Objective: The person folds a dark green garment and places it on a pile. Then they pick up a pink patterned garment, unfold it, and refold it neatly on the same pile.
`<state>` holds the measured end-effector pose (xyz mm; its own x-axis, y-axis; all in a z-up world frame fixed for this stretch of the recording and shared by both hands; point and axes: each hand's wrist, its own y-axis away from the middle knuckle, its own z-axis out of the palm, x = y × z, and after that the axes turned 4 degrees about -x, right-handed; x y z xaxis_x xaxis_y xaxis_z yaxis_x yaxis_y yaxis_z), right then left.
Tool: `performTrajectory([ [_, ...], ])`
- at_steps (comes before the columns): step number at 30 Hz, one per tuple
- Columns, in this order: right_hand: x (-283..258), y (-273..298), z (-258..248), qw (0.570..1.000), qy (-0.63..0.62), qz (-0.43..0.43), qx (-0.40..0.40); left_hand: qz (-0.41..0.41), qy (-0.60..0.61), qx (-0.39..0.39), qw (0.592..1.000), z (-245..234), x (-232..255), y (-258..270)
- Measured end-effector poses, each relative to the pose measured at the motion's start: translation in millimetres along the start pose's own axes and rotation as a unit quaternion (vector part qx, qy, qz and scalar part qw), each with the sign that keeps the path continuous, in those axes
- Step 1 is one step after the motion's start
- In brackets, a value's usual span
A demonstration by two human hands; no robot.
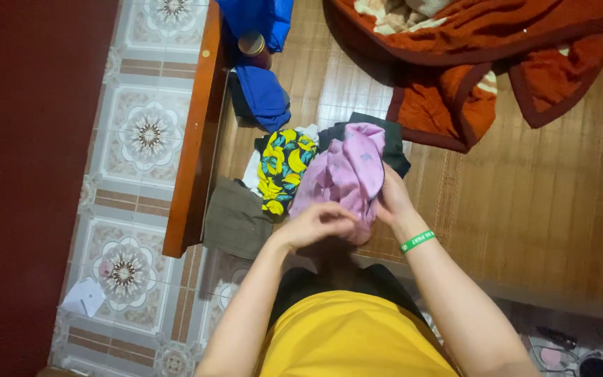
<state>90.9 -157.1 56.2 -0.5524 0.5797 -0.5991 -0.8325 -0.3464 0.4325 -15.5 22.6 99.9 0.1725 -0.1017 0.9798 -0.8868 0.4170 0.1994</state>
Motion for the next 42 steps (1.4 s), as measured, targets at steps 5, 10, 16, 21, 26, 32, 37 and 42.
performTrajectory([
  [5, 2.6, 0.6, 1.7, 0.99, 0.11, -0.055, -0.076, -0.052, 0.107, 0.22, 0.968, -29.5, -16.4, -26.6],
  [10, -11.0, 11.5, 23.1, 0.945, 0.278, -0.131, -0.112, -0.093, 0.153, 0.189, 0.966, -20.2, 3.3, -40.3],
  [16, -58.3, 31.5, 37.9, 0.922, 0.332, -0.168, -0.107, -0.013, 0.022, 0.18, 0.983, -33.0, 41.6, -37.4],
  [21, -62.2, 3.4, -13.1, 0.703, 0.68, -0.209, 0.015, -0.001, -0.194, 0.212, 0.958, -62.0, 65.0, -33.1],
  [26, -69.6, -10.4, -38.1, 0.716, 0.642, -0.242, 0.131, -0.101, -0.384, 0.221, 0.891, -90.8, 67.7, -31.8],
  [32, -99.1, 0.6, -37.9, 0.664, 0.609, -0.407, 0.151, -0.161, -0.435, 0.218, 0.859, -120.5, 45.2, -23.6],
  [37, -102.7, 7.6, -28.4, 0.744, 0.566, -0.329, 0.136, -0.099, -0.425, 0.227, 0.871, -125.8, 54.4, -14.5],
  [42, -104.4, -1.2, -37.4, 0.819, 0.54, -0.188, -0.046, 0.19, -0.31, 0.279, 0.889, -128.7, 65.7, -16.5],
])
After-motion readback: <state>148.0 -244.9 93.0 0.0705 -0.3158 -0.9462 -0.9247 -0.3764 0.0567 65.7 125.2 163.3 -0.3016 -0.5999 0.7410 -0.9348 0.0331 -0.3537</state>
